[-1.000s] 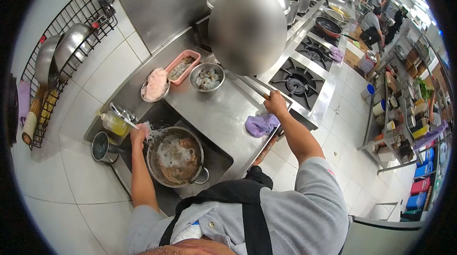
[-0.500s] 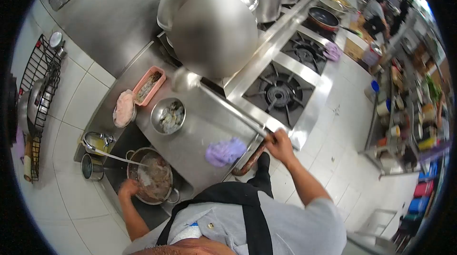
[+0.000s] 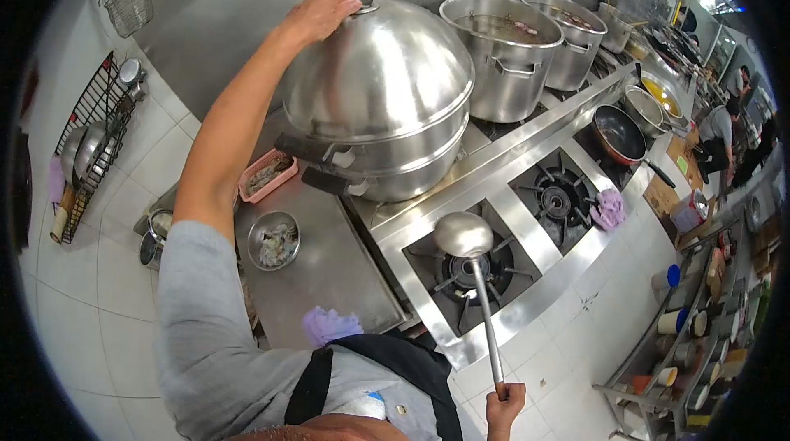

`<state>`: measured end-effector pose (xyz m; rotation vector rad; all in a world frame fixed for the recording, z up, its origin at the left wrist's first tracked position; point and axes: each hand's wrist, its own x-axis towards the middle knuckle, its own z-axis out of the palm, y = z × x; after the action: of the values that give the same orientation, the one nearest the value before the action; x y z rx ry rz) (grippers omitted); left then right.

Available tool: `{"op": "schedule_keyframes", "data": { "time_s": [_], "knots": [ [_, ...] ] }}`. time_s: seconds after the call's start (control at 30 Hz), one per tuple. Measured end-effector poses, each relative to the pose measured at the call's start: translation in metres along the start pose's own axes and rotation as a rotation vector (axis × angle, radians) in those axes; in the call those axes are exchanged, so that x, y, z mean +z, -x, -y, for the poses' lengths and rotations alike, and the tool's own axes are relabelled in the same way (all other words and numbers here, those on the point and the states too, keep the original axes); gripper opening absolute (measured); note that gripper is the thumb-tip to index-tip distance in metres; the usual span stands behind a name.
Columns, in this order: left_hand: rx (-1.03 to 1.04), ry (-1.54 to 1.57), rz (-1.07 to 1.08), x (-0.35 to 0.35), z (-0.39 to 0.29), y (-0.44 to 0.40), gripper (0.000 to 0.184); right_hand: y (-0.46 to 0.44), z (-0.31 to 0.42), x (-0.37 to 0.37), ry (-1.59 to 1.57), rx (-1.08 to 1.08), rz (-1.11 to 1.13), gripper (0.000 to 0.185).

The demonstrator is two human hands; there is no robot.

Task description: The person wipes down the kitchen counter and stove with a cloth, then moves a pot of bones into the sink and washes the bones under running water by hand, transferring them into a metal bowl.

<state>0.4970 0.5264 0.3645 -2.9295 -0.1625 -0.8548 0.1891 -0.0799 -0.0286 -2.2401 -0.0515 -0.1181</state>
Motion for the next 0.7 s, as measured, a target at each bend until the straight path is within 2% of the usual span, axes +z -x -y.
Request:
{"op": "schedule_keyframes", "data": {
  "time_s": [0.1,0.2,0.3,0.37,0.47,0.57,0.67,0.7],
  "knots": [
    [-0.046,0.001,0.282,-0.001,-0.008,-0.037,0.05,-0.033,-0.024,0.018,0.018,0.003,-0.111,0.017],
    [0.043,-0.159,0.136,0.013,0.002,-0.046,0.049,-0.07,-0.047,0.045,0.033,0.002,-0.208,0.017],
    [-0.071,-0.043,0.356,-0.006,0.003,-0.067,0.046,-0.111,-0.063,0.068,0.038,0.041,-0.204,0.014],
    [-0.138,-0.223,0.295,-0.015,0.019,-0.086,0.044,-0.123,-0.067,0.074,0.019,0.062,-0.21,0.013],
    [0.07,-0.332,0.282,-0.033,0.035,-0.092,0.039,-0.131,-0.083,0.077,0.028,0.085,-0.193,0.013],
    [0.314,-0.474,0.259,-0.015,0.093,-0.121,0.035,-0.137,-0.085,0.079,0.004,0.08,-0.228,0.014],
    [-0.104,-0.276,0.309,-0.023,0.064,-0.112,0.033,-0.139,-0.086,0.081,0.022,0.102,-0.2,0.014],
    [-0.016,-0.313,0.316,-0.021,0.068,-0.112,0.034,-0.139,-0.087,0.081,0.035,0.113,-0.193,0.014]
  ]
}}
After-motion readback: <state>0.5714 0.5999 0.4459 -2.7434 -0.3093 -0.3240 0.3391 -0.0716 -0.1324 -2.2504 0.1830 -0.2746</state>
